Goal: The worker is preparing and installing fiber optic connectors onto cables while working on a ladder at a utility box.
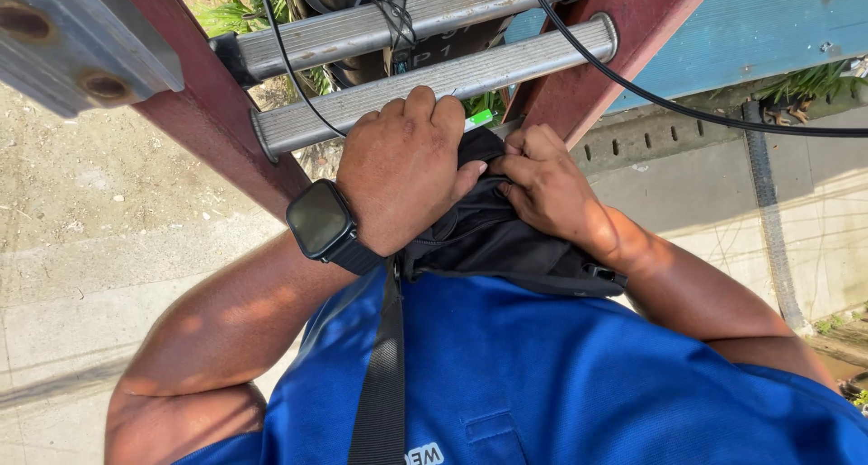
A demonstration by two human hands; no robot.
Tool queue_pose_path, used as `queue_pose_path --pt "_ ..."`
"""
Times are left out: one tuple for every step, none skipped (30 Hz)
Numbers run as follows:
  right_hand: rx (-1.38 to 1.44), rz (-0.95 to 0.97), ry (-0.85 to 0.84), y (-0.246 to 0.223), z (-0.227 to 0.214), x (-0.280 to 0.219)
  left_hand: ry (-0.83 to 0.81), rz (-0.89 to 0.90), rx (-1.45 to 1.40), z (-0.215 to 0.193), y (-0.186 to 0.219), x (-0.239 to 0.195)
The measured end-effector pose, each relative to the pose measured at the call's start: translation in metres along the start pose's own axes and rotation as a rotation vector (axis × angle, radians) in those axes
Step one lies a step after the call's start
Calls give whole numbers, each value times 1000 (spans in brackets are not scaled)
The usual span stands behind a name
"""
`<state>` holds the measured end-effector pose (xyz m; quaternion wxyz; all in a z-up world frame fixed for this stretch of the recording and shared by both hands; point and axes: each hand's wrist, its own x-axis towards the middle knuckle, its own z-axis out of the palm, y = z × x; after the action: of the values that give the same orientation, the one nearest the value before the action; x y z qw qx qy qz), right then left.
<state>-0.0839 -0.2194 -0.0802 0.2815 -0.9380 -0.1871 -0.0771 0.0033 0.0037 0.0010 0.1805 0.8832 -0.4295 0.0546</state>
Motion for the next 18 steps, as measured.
queue_pose_path --pt "-11 8 44 -4 -3 -3 19 -6 -29 0 0 0" --pt "-9 11 44 -8 -6 -2 16 -5 -30 -3 0 1" --pt "-1 10 70 -11 -8 -2 -27 -16 -65 -5 1 2" --pt "8 9 99 -14 -11 -2 -68 -25 -99 -8 1 4" --pt "9 11 100 -17 -17 0 -71 -23 -99 -9 2 3" --pt "10 -23 103 -21 -22 2 -89 -4 -150 -10 3 2" --pt "11 -57 106 -24 -27 3 -107 15 -202 -10 4 1" --pt "12 -53 108 -29 -32 5 -110 17 -202 -12 4 1" --pt "-12 -124 90 -34 -37 7 -172 14 -242 -13 4 1" --pt "-34 -197 69 -39 -41 8 -234 6 -283 -15 4 0" --pt "-31 -195 68 -42 -40 7 -238 4 -285 -13 3 -1" --pt "-49 -243 61 -44 -39 6 -254 17 -305 -11 2 -1" --pt "-67 -291 54 -46 -38 6 -270 30 -326 -10 0 -2" --pt "-65 -294 53 -46 -36 4 -269 27 -325 -11 0 -1" --pt "-56 -279 39 -45 -34 2 -321 11 -300 -13 -1 -1" --pt "-46 -263 24 -44 -33 -1 -374 -4 -276 -15 0 -1" --pt "-45 -264 22 -44 -33 -2 -374 -6 -277 -13 -1 -3" --pt "-43 -247 2 -45 -33 -3 -389 -9 -263 -11 -2 -4"
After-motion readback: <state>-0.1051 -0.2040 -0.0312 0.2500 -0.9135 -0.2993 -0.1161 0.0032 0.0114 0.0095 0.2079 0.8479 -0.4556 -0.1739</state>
